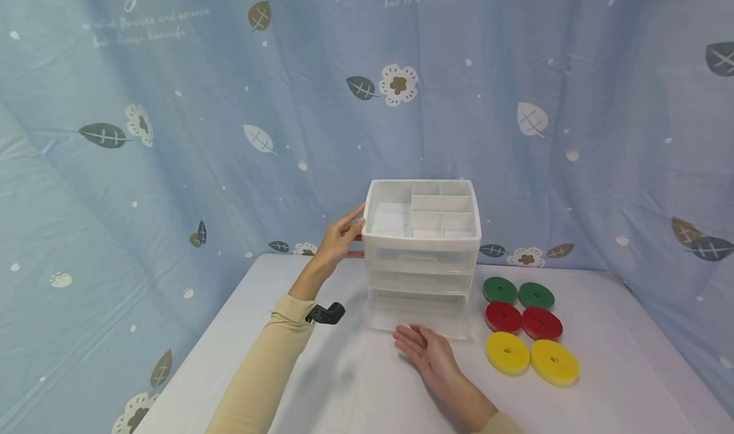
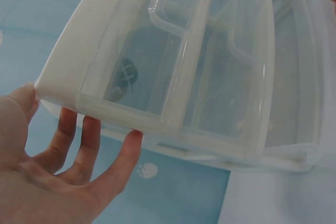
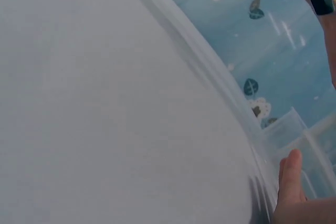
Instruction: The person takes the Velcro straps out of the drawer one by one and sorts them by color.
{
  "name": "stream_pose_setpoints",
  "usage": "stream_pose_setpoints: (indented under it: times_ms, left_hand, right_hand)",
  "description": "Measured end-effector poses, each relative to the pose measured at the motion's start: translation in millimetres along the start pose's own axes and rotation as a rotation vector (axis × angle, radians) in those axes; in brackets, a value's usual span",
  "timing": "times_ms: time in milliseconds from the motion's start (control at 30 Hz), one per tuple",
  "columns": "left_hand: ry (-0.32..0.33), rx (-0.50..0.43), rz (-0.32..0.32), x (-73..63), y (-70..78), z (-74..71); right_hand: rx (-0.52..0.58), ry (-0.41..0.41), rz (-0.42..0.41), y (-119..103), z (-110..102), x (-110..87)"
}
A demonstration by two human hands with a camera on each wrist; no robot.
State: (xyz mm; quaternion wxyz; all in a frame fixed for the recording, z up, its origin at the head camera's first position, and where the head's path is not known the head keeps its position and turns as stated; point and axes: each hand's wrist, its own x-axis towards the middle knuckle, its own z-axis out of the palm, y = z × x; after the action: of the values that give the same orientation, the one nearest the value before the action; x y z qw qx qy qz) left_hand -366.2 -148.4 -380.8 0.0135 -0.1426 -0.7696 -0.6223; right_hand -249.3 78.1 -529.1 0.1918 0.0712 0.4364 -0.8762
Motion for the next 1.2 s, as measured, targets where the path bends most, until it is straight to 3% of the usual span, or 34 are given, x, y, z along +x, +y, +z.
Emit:
stream_pose_setpoints:
  times_ms: [533, 1200]
  left_hand:
    - [0.02, 0.008, -0.01, -2.7, 2.5, 1.0]
    - [0.032, 0.005, -0.015, -2.0, 2.3, 2.1]
  right_hand:
    - [-0.008, -0.005, -0.044, -12.1, -1.8, 28.1]
    - [0.043, 0.006, -0.028, -24.3, -6.6, 48.4]
